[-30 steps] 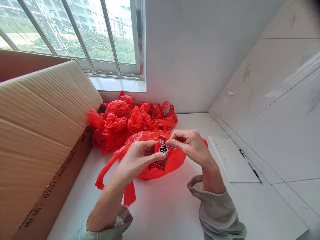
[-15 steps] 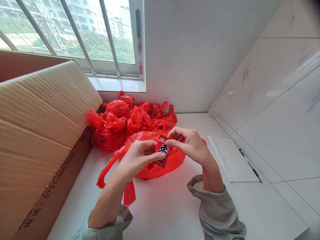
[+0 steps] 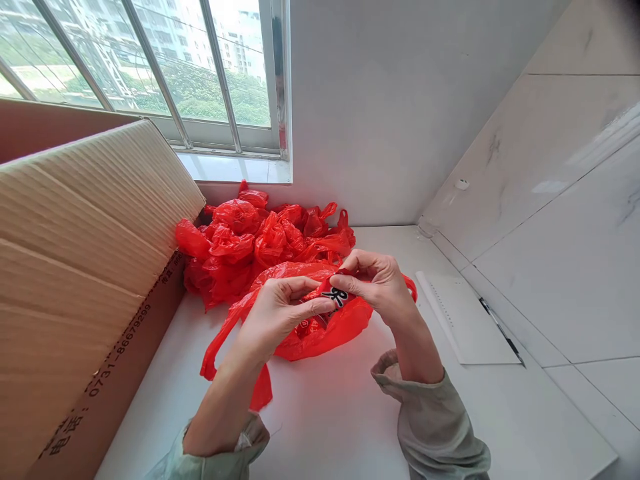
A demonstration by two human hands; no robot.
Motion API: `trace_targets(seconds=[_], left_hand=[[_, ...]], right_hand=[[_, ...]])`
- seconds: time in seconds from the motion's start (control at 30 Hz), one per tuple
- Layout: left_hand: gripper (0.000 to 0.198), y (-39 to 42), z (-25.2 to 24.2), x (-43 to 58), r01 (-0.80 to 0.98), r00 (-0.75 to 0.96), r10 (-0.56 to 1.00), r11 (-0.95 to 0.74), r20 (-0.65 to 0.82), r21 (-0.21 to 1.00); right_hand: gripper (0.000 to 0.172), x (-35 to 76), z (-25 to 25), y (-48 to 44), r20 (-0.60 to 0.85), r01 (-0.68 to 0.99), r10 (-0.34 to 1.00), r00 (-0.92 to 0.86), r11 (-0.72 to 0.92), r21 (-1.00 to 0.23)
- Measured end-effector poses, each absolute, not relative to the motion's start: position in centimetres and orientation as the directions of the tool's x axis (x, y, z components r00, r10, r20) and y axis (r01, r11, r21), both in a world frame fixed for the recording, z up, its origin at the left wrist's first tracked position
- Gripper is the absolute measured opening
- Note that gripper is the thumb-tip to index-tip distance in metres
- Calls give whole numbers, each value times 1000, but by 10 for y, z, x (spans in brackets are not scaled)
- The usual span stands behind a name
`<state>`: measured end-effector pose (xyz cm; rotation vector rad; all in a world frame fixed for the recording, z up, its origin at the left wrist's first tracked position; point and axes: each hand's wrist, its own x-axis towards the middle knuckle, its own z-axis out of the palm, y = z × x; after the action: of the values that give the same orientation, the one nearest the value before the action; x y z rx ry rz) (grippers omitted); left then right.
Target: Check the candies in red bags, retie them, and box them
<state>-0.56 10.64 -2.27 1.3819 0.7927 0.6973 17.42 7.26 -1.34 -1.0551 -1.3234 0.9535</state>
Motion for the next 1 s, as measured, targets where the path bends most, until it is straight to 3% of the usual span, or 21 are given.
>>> trace_targets(seconds=[0.17,0.37,0.6,0.77,1.0], left_hand=[[18,106,-25,-2,-117,531,847,113,-34,987],[19,103,-25,6,-219,454,890,144,-30,965],[26,104,-23,2,-140,590,804,191,-72,972],[27,104,-22,-1,-50,618,777,192,-121,980],[27,107,-24,0,-75,593,796,203,-120,976]], right_hand=[[25,174,-16,75,251,-67,967,54,254,-965],[29,174,-18,76,282,-43,953,110,288,-957],[30,178,-15,76,258,-33,960,106,263,-964],[30,180,-13,75,245,-8,964,105,247,-969],[33,185,-12,75,180,99,984,5,178,-979]])
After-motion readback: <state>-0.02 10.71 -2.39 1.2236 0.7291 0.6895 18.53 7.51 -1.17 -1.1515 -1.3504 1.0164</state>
